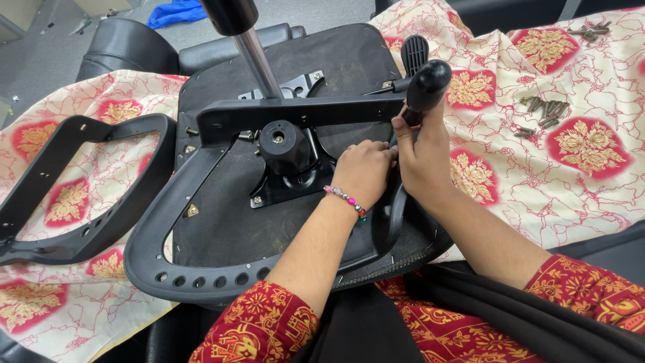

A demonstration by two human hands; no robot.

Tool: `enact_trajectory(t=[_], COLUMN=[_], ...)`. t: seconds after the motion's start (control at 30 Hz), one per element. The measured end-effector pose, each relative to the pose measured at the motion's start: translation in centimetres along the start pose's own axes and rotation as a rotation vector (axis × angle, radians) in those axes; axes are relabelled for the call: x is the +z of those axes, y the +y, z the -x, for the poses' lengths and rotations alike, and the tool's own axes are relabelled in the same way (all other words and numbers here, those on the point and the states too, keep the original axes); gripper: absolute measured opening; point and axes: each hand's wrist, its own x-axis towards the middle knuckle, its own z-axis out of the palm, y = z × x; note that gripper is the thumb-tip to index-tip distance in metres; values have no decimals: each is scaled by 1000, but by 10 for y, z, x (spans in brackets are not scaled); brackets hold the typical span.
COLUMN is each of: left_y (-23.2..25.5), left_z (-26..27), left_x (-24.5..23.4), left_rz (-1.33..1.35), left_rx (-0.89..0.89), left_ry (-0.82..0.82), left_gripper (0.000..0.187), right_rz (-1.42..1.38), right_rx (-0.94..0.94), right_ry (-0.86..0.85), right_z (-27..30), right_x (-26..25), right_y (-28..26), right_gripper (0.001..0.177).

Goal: The person assembles a chair by attaching a black plastic frame to the underside of the seat using a screwdriver and screws. They position the frame, insert screws, and tighten them to secure the frame to the seat.

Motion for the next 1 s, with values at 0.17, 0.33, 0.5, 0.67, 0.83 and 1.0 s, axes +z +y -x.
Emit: enact_trajectory(t=[0.17,0.33,0.5,0.67,0.83,1.0], left_y=[1,7,12,13,6,1], left_z=[11,21,23,16,17,19], left_x=[-11,-26,-29,-20,-7,-2], left_rz=[24,103,131,162,129,103], left_rx=[43,55,-83,-48,-2,18], left_ry=[-1,35,-125,-11,44,56], left_gripper=[22,17,14,43,47,48], right_rz=[-42,17,34,74,35,8], right_rx=[18,10,118,20,132,101], right_ry=[-39,-27,-68,-54,-46,-15], right_z=[0,-5,-6,-7,-5,-1], right_x=[0,0,2,-1,-1,-1], right_y=[0,-6,-7,-7,-5,-3], right_gripper=[25,32,24,25,29,32])
